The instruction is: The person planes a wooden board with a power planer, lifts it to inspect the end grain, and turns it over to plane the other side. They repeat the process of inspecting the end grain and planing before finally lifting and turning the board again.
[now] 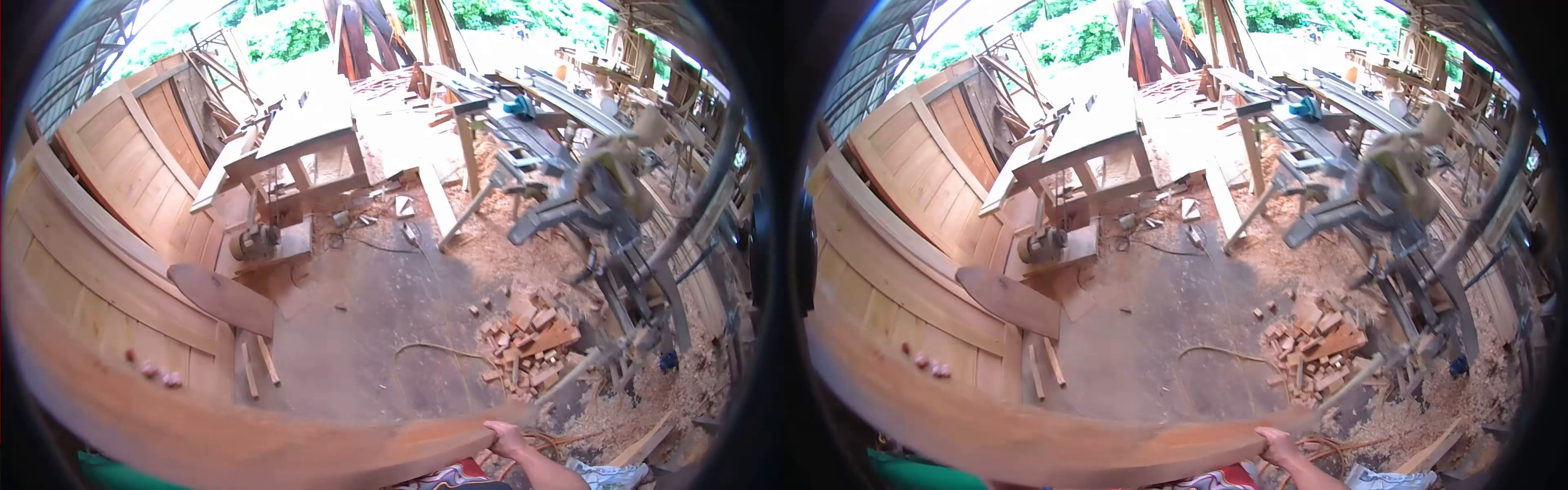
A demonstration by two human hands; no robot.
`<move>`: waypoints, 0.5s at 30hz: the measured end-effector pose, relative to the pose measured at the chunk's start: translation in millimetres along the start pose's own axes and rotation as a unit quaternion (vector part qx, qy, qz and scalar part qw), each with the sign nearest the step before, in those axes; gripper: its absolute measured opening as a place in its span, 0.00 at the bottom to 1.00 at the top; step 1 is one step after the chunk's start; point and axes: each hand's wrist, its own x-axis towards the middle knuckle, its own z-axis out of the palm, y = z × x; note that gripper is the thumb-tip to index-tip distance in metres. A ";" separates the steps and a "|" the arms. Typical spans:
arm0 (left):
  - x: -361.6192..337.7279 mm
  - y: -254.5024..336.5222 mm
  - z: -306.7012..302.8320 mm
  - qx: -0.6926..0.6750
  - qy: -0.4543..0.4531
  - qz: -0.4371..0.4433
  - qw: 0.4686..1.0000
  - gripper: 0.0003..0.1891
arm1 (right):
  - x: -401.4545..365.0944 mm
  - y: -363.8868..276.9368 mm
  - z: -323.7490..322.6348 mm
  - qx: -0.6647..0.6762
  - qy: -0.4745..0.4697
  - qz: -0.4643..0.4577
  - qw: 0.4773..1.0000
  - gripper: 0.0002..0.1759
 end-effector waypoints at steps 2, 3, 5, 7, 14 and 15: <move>61.0 -66.4 -62.8 -0.110 -0.001 0.063 0.992 0.27 | 19.2 -15.3 0.3 -0.033 0.013 0.063 0.997 0.31; 90.6 -94.6 -85.8 -0.163 -0.008 0.078 0.983 0.28 | 29.0 -22.1 -1.5 -0.022 0.023 0.081 0.996 0.31; 158.4 -144.8 -113.4 -0.230 -0.017 0.083 0.969 0.30 | 48.3 -21.7 0.2 0.000 0.026 0.117 0.993 0.32; 232.4 -190.2 -119.5 -0.258 -0.016 0.051 0.965 0.33 | 67.0 -11.3 7.9 0.023 0.008 0.154 0.988 0.32; 425.2 -347.5 -171.0 -0.103 0.331 -0.131 0.929 0.40 | 181.1 -4.9 12.8 0.085 -0.013 0.285 0.955 0.29; 454.3 -363.0 -178.4 -0.077 0.311 -0.158 0.934 0.40 | 194.8 -8.2 10.0 0.097 -0.013 0.297 0.950 0.29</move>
